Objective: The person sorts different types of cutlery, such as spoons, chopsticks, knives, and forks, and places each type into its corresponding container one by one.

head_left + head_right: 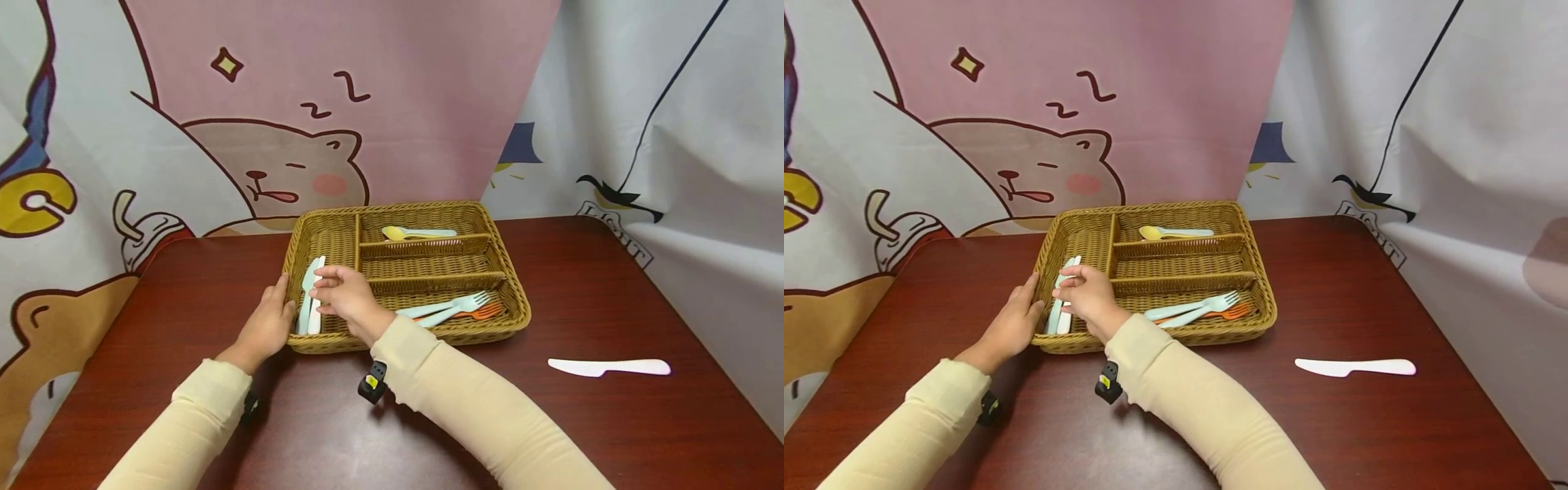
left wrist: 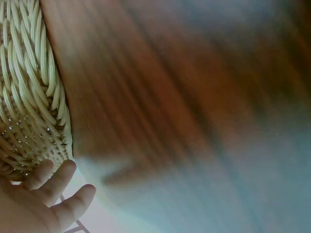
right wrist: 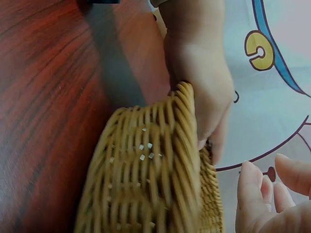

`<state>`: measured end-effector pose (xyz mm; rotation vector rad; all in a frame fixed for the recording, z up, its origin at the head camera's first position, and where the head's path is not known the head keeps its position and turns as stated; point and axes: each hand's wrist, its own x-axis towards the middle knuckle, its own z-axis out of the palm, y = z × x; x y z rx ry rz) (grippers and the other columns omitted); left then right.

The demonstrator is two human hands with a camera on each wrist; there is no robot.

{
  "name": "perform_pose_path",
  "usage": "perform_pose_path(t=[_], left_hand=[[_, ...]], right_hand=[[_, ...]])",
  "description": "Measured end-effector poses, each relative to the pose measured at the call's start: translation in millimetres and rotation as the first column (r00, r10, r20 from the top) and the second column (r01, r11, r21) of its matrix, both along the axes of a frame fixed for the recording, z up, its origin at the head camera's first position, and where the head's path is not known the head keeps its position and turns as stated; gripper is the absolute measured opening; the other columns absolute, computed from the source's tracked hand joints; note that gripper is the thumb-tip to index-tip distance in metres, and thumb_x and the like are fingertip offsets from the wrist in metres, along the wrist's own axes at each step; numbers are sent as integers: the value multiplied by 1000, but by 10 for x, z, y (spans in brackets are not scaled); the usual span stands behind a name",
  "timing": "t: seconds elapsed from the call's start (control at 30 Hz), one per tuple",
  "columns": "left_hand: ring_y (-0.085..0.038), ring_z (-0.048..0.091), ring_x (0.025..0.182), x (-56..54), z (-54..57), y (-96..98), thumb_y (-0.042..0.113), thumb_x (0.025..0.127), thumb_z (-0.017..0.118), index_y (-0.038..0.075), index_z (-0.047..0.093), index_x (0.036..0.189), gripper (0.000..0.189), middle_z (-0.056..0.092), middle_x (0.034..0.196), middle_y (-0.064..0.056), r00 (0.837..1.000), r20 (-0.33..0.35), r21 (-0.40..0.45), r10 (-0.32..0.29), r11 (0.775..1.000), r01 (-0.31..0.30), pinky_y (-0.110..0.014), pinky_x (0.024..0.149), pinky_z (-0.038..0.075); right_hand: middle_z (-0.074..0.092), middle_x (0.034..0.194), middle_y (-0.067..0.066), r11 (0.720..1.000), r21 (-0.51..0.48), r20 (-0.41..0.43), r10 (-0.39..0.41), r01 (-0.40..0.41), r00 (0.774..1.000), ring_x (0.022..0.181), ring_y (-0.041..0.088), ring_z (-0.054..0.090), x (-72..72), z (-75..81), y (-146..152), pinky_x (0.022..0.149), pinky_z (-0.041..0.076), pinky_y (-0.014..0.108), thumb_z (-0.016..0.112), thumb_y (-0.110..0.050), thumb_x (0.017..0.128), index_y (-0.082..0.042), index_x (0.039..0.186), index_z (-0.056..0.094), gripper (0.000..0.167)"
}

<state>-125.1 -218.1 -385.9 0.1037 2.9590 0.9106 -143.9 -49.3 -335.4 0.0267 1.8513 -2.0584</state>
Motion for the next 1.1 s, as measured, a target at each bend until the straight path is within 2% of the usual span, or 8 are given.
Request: perform_pose_path(t=[0.2, 0.37, 0.53, 0.7, 0.77, 0.93, 1.1], left_hand=[[-47, 46, 121, 17, -1, -9, 12, 102, 35, -5, 11, 152, 58, 35, 137, -32, 1000, -15, -5, -6, 1000, 6, -57, 102, 35], [-46, 45, 122, 26, 5, -4, 12, 102, 36, -5, 11, 152, 58, 34, 137, -32, 1000, -19, -1, -8, 1000, 8, -57, 103, 34], [-46, 43, 124, 34, 11, 1, 12, 103, 35, -4, 10, 153, 58, 33, 138, -32, 1000, -12, 0, -12, 1000, 12, -57, 104, 34], [-46, 42, 125, 34, 17, -8, 12, 103, 35, -4, 9, 153, 58, 32, 140, -32, 1000, -8, 1, -15, 1000, 15, -56, 104, 33], [-46, 42, 125, 34, 19, -10, 13, 103, 35, -3, 9, 153, 59, 31, 140, -31, 1000, -7, 1, -16, 1000, 16, -56, 104, 33], [-46, 41, 126, 30, 15, -17, 13, 103, 34, -3, 8, 153, 59, 30, 141, -31, 1000, 0, 3, -15, 1000, 15, -57, 104, 33], [-46, 41, 126, 21, 4, -19, 14, 103, 34, -2, 8, 154, 59, 30, 142, -31, 1000, 4, 5, -11, 1000, 11, -57, 104, 33]], right_hand=[[59, 98, 9, 999, 11, -87, 37, -36, 996, 82, 17, 60, 16, 96, 97, 82, 55, 41, 64, 8, 87, 3, 121, 61, 35], [60, 107, 17, 997, 50, -179, 64, -56, 982, 87, 21, 62, 35, 174, 215, 82, 55, 39, 65, 7, 86, 4, 121, 60, 36], [60, 108, 17, 994, 95, -251, 83, -61, 964, 92, 22, 62, 60, 254, 342, 82, 55, 36, 66, 7, 85, 2, 121, 60, 37], [64, 107, 13, 977, 209, -355, 119, -45, 927, 96, 20, 62, 85, 318, 503, 81, 54, 27, 69, 2, 85, -2, 119, 62, 35], [64, 107, 12, 968, 249, -404, 136, -34, 905, 96, 21, 62, 99, 333, 572, 81, 53, 27, 70, 1, 85, -3, 119, 63, 35], [65, 107, 14, 960, 280, -489, 161, -20, 857, 97, 24, 63, 150, 335, 752, 83, 52, 30, 71, 0, 85, -1, 119, 62, 35], [65, 108, 15, 957, 290, -539, 163, 1, 827, 99, 25, 63, 193, 325, 940, 86, 52, 35, 70, -2, 86, -1, 118, 62, 33]])
